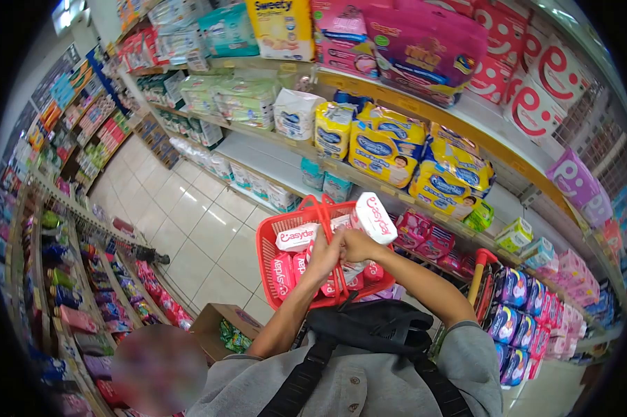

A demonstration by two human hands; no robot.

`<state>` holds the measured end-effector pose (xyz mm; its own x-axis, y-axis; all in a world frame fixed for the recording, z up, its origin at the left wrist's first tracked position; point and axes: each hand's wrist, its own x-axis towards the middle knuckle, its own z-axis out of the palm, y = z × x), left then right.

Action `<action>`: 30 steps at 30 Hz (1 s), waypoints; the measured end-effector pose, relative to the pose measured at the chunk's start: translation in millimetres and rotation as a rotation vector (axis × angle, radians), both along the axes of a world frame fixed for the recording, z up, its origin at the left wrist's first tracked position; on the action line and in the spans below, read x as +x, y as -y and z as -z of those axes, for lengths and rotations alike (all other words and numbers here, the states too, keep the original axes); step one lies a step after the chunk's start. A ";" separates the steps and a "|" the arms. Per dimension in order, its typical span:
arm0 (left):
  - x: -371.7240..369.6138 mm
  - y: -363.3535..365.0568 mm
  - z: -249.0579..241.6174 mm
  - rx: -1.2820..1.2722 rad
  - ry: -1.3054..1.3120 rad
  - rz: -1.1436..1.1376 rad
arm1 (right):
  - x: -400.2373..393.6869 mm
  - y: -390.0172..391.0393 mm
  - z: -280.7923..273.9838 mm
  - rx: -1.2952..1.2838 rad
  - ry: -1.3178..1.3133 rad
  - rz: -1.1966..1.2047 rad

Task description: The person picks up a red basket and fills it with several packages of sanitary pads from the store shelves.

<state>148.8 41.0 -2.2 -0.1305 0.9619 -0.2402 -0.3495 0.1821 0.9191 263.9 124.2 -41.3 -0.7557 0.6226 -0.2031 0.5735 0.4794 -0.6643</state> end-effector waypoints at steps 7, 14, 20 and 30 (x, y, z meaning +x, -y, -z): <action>-4.0 8.3 -29.4 -0.017 0.070 -0.038 | -18.2 -16.6 9.3 0.573 -0.451 -0.148; -27.8 3.5 -25.6 0.007 0.031 0.066 | -23.6 -2.2 -32.2 0.623 -0.093 0.078; -32.7 4.0 -15.3 -0.091 0.250 -0.035 | -10.0 1.3 -17.6 0.232 -0.137 -0.005; -21.1 -5.7 -15.6 -0.187 0.390 0.068 | -36.4 -10.2 9.2 0.267 -0.651 0.182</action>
<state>127.7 46.7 13.4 0.0660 0.9005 -0.4298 -0.6452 0.3671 0.6700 227.5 134.4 -50.5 -0.5513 0.7157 0.4288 0.1879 0.6072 -0.7720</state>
